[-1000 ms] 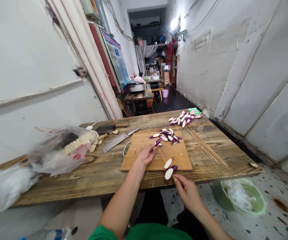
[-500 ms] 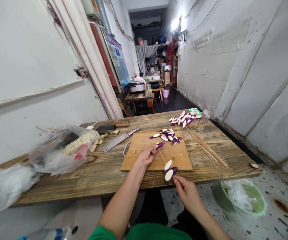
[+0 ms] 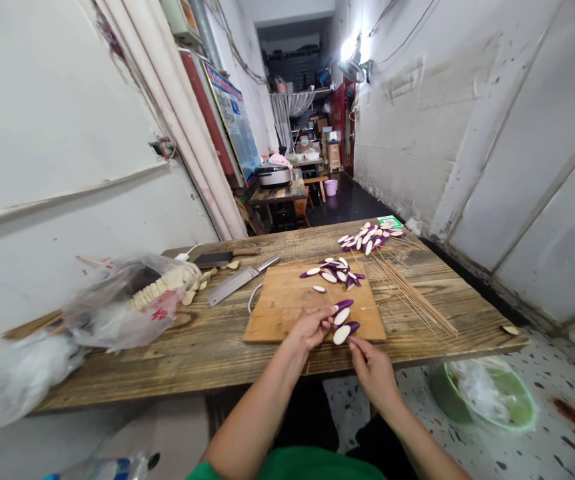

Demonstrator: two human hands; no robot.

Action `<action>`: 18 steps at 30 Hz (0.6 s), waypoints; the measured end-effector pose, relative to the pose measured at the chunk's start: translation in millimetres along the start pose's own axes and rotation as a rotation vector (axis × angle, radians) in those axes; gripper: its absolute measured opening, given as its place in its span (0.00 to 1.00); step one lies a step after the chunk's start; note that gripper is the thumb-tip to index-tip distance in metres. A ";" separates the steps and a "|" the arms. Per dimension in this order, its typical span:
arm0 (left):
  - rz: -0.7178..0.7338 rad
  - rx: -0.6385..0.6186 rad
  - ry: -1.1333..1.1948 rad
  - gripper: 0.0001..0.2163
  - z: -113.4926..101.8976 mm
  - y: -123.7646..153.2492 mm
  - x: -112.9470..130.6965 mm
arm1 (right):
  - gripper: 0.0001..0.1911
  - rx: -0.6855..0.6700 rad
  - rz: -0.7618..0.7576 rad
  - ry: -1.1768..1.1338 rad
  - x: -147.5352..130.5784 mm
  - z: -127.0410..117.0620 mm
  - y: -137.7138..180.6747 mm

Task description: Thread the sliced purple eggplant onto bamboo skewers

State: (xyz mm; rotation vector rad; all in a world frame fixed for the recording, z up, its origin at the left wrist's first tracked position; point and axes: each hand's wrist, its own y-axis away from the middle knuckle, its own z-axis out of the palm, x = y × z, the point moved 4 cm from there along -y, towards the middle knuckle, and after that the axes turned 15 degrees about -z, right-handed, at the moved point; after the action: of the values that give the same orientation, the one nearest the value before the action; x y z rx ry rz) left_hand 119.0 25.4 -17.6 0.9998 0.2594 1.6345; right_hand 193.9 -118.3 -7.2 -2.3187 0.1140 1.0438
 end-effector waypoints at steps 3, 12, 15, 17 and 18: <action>0.087 0.017 -0.119 0.08 2.2 1.9 -4.3 | 0.18 0.006 -0.012 0.021 2.2 -0.9 -3.1; 0.437 0.378 -0.486 0.14 -14.7 -3.3 42.5 | 0.17 0.066 -0.021 0.031 14.5 -8.9 -13.9; 0.725 0.760 -0.829 0.11 -32.1 -10.2 81.6 | 0.18 0.071 0.018 0.031 25.6 -12.8 -14.8; 0.774 0.878 -1.071 0.14 -39.0 -22.5 101.7 | 0.19 0.059 0.052 0.017 32.0 -12.8 -13.7; 0.770 0.908 -1.166 0.16 -41.4 -29.6 109.4 | 0.19 0.054 0.063 0.009 34.2 -12.3 -13.0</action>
State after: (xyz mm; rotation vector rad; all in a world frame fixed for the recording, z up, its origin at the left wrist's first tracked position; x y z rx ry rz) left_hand 110.6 145.6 -10.8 2.8164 -0.2620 1.2254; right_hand 229.5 -108.9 -18.8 -2.2848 0.2181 1.0480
